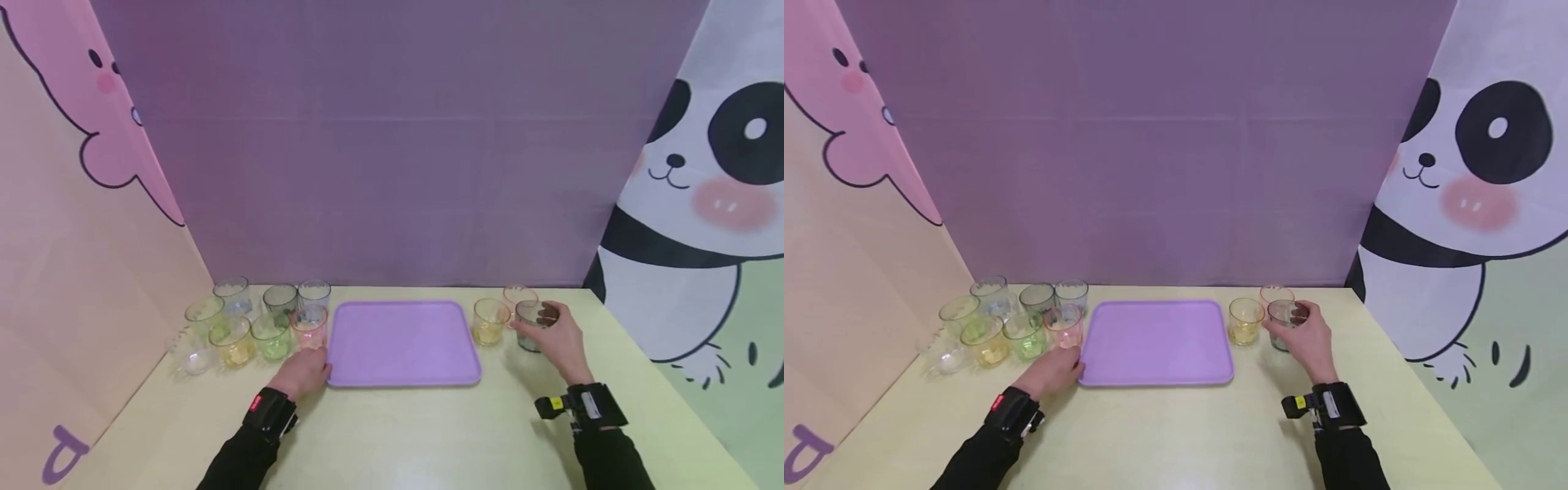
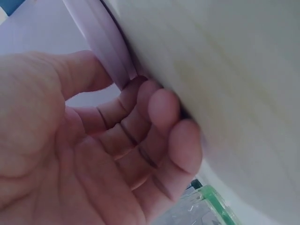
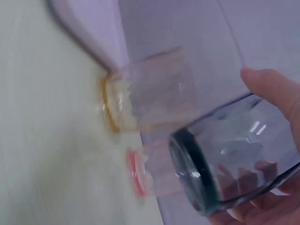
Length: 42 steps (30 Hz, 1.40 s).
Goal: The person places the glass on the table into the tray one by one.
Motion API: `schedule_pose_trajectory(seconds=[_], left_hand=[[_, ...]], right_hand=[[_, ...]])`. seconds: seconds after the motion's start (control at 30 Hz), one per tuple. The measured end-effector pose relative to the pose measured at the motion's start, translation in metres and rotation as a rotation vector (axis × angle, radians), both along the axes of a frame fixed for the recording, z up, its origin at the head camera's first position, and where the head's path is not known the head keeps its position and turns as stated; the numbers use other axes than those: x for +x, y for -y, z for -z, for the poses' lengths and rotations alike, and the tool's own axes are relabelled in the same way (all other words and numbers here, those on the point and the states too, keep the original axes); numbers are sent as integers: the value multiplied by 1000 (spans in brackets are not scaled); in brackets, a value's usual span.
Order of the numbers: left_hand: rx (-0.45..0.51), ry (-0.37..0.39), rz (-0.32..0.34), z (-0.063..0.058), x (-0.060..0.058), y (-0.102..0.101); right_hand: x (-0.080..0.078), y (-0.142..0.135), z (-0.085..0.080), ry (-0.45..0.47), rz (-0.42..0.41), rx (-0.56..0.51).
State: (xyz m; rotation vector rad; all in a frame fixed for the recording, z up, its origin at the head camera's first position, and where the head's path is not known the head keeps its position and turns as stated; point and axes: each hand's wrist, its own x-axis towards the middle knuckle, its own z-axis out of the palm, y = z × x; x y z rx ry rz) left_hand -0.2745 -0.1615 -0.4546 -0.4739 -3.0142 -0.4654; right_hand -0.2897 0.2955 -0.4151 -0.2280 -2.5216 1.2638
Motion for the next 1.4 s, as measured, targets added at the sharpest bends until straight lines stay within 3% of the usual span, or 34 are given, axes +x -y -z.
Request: schedule_pose_trajectory(seconds=[0.2,0.63,0.83,1.0,1.27,1.4], left_hand=[[8,13,4,-1,-1,0],[45,73,-4,1,-1,1],[43,73,2,-1,0,0],[42,70,-1,-2,-1,0],[38,73,6,1,-2,0],[44,72,2,0,-1,0]], right_hand=[[-1,14,-5,-83,8,-194],[3,74,-18,-240,-195,-444],[-3,112,-16,-212,-240,-456],[-14,135,-10,-182,-205,-404],[-33,153,7,-207,-183,-545],[-44,158,15,-195,-178,-563]])
